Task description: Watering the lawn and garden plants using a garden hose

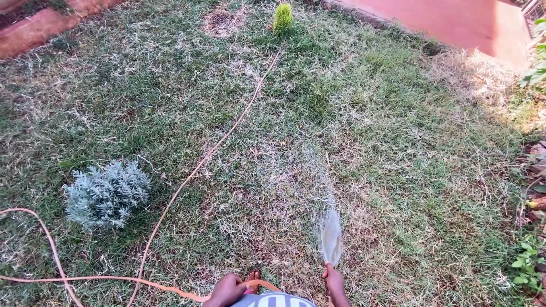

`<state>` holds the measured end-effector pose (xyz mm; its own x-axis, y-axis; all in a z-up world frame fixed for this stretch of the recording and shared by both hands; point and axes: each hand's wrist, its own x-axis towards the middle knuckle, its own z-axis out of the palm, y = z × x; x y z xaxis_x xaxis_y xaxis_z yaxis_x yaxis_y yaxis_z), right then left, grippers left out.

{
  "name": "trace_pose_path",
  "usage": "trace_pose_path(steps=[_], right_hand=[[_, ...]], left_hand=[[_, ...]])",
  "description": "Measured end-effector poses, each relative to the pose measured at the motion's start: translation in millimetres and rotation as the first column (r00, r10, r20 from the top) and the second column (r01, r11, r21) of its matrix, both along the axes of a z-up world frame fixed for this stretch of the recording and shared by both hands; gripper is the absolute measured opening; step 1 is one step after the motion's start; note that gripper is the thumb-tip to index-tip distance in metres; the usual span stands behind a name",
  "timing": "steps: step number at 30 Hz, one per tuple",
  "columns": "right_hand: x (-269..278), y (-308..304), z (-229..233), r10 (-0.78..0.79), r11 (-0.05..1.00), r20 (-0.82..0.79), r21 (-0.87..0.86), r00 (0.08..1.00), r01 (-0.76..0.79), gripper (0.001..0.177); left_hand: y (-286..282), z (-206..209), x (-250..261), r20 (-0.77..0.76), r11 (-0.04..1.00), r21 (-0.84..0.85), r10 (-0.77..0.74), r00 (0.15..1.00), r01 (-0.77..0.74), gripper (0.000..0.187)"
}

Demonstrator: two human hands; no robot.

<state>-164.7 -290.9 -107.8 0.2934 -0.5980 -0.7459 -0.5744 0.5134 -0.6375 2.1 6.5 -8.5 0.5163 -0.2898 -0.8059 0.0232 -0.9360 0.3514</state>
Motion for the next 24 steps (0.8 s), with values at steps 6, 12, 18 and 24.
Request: trace_pose_path(steps=[6,12,18,24], right_hand=[[-8.5,-7.5,-3.9,-0.151,0.988,-0.014,0.038,0.988,0.152,0.040],[-18.2,-12.0,-11.9,-0.131,0.990,0.087,0.065,0.987,0.126,0.041],[-22.7,-7.6,-9.7,-0.135,0.990,0.052,0.056,0.989,0.132,0.040],[-25.0,-7.5,-8.5,-0.190,0.980,0.085,0.075,0.978,0.183,0.040]], left_hand=[[0.7,-1.2,0.9,-0.011,1.000,0.014,0.006,1.000,-0.006,0.016],[-0.6,-6.2,1.2,-0.002,1.000,-0.004,-0.007,1.000,0.007,0.018],[-4.6,1.0,4.0,0.009,1.000,-0.021,-0.008,1.000,0.008,0.028],[-5.5,-9.0,3.4,0.030,0.999,-0.006,-0.043,0.999,0.043,0.022]])
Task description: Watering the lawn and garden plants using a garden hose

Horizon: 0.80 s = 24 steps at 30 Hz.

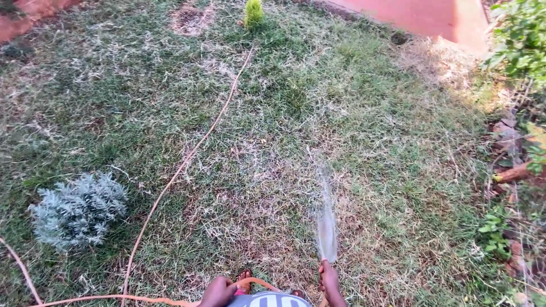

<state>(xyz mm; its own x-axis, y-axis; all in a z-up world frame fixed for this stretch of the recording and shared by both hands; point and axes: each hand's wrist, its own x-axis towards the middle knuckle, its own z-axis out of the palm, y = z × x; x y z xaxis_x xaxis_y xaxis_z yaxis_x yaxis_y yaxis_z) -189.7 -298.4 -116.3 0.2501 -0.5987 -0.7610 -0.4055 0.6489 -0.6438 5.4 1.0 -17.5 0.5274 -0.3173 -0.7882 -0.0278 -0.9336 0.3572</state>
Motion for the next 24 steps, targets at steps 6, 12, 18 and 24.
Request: trace_pose_path(steps=[6,12,18,24], right_hand=[[-7.8,-4.4,3.4,-0.083,0.997,-0.035,-0.008,0.996,0.082,0.042],[-33.6,-13.5,-9.6,-0.189,0.982,-0.037,-0.005,0.981,0.189,0.039],[-54.7,-22.2,-22.7,-0.349,0.937,0.008,0.033,0.937,0.349,0.035],[-53.0,-23.5,1.8,-0.307,0.951,-0.049,-0.050,0.950,0.305,0.035]], left_hand=[[-6.1,7.2,-2.2,-0.022,1.000,0.006,0.020,1.000,-0.020,0.024],[-3.7,-3.3,-2.5,-0.016,1.000,0.014,0.011,1.000,-0.011,0.020],[-6.8,10.0,-3.4,-0.036,0.999,0.012,0.045,0.998,-0.044,0.019],[-7.7,1.1,1.1,0.004,1.000,0.027,-0.015,1.000,0.015,0.025]])
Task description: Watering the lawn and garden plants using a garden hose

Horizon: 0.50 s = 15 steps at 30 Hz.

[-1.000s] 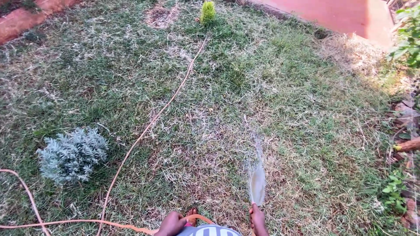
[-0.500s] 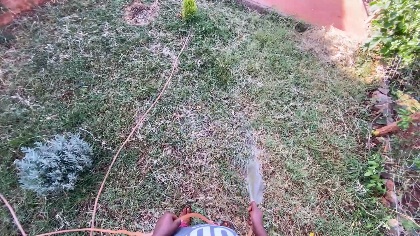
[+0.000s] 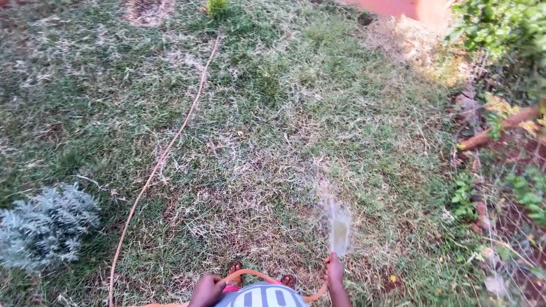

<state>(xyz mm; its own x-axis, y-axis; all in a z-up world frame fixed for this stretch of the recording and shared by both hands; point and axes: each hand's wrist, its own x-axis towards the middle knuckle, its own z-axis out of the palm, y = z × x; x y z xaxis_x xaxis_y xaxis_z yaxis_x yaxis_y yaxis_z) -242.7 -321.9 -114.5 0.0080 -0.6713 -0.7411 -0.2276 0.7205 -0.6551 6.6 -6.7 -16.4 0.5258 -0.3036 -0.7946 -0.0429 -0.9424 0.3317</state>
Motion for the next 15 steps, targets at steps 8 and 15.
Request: trace_pose_path(steps=[8,15], right_hand=[[14.8,6.7,16.9,0.086,0.991,-0.038,-0.097,0.996,-0.089,0.033],[25.5,8.8,22.3,0.068,0.990,-0.081,-0.121,0.994,-0.077,0.033]], left_hand=[[-4.4,11.3,3.5,-0.043,0.999,0.029,-0.021,0.999,0.022,0.021],[-8.4,35.0,1.0,-0.090,1.000,0.022,-0.003,0.996,0.005,0.022]])
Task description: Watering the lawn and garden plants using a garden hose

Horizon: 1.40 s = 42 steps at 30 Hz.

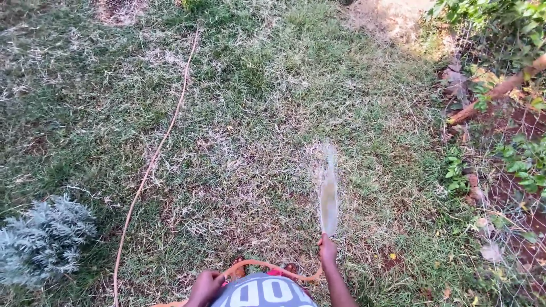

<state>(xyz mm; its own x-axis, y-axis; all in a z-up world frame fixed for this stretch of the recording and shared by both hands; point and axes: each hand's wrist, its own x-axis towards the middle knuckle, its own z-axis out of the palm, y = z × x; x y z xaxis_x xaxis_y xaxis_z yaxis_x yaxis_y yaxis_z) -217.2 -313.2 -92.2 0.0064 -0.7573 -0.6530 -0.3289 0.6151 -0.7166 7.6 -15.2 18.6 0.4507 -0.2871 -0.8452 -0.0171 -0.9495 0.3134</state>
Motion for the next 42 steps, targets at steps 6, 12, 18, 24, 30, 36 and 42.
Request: trace_pose_path(steps=[6,12,18,24,30,36,42], right_hand=[[-16.0,-8.3,-5.8,-0.119,0.993,0.082,-0.001,0.989,0.119,0.034],[-23.5,-9.8,-3.5,-0.144,0.989,0.078,-0.003,0.986,0.145,0.032],[-28.4,-5.5,-6.3,-0.164,0.985,0.067,0.066,0.984,0.159,0.026],[-36.5,-7.9,-3.8,-0.295,0.954,0.111,0.083,0.949,0.287,0.031],[-41.7,-13.1,-1.3,-0.308,0.949,0.112,0.111,0.945,0.296,0.028],[-49.0,-8.9,-16.9,-0.359,0.926,0.044,0.140,0.932,0.350,0.033],[-66.0,-16.9,-11.1,-0.438,0.893,0.014,0.121,0.899,0.433,0.039]], left_hand=[[6.4,-31.4,5.8,0.053,0.999,-0.052,0.009,0.999,-0.006,0.023],[5.0,-29.7,2.1,0.056,0.997,-0.066,-0.037,0.998,0.041,0.025],[0.9,-27.6,1.9,0.017,0.999,-0.032,-0.038,0.999,0.038,0.021],[3.1,-41.9,5.7,0.077,0.998,-0.011,-0.058,0.995,0.059,0.022],[1.1,-47.6,9.2,0.073,0.996,0.004,-0.089,0.993,0.089,0.023],[-3.8,-50.2,12.7,0.072,0.997,0.017,-0.081,0.994,0.080,0.023],[-8.0,-42.7,10.4,0.051,0.998,0.021,-0.060,0.997,0.059,0.019]])
